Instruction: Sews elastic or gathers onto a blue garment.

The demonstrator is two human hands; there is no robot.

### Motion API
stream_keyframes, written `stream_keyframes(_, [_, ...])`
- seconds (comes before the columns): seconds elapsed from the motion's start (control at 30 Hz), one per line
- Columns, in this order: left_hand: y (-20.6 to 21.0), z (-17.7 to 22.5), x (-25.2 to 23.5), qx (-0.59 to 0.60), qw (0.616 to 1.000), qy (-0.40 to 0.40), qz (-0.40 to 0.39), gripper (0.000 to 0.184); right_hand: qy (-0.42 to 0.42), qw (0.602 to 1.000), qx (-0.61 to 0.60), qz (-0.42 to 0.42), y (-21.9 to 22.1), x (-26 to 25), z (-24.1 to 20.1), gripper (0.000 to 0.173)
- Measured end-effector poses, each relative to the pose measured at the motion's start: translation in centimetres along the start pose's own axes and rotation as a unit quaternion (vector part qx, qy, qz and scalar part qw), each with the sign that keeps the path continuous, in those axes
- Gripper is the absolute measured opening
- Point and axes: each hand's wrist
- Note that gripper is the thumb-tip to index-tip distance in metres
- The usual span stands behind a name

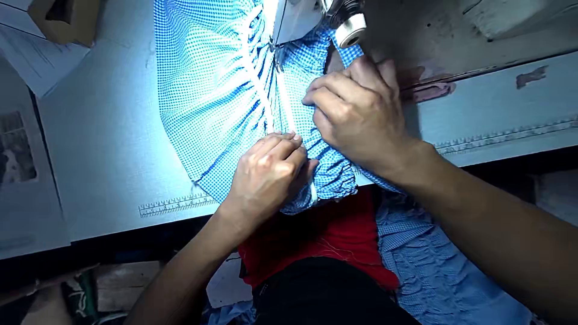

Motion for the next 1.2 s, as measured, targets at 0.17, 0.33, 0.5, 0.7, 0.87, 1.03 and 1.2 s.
stream_keyframes(0.17, [0.0, 0.18, 0.08, -0.005, 1.0, -0.005, -0.003, 0.032, 0.006, 1.0, 0.004, -0.031, -0.57, -0.22, -0.2, 0.031])
stream_keyframes(0.33, [-0.04, 0.27, 0.12, -0.01, 1.0, -0.006, -0.001, 0.034, 0.009, 0.999, 0.012, -0.035, -0.6, -0.36, -0.4, 0.033])
stream_keyframes(0.5, [-0.1, 0.06, 0.1, -0.008, 1.0, 0.002, -0.01, 0.033, -0.014, 0.999, 0.009, -0.029, -0.46, -0.22, -0.49, 0.025])
stream_keyframes(0.7, [-0.01, 0.02, 0.26, 0.002, 1.0, 0.002, -0.008, 0.031, -0.009, 0.999, 0.023, -0.033, -0.7, -0.05, -0.5, 0.031])
stream_keyframes(0.87, [-0.17, 0.09, 0.14, -0.002, 1.0, 0.002, -0.009, 0.031, 0.006, 0.999, 0.021, -0.035, -0.66, -0.2, -0.29, 0.038])
stream_keyframes(1.03, [-0.21, 0.08, -0.04, -0.012, 1.0, -0.001, -0.015, 0.035, -0.022, 0.999, 0.026, -0.01, -0.41, 0.01, -0.45, 0.024])
stream_keyframes(1.2, [-0.21, 0.01, -0.08, -0.006, 1.0, -0.002, -0.008, 0.03, -0.015, 0.999, 0.016, -0.03, -0.41, 0.14, -0.3, 0.035])
Point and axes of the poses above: each hand's wrist, its own x-axis away from the middle knuckle, its own y-axis out of the palm, z = x × y, and after that the axes turned 4 degrees about -y, right-handed
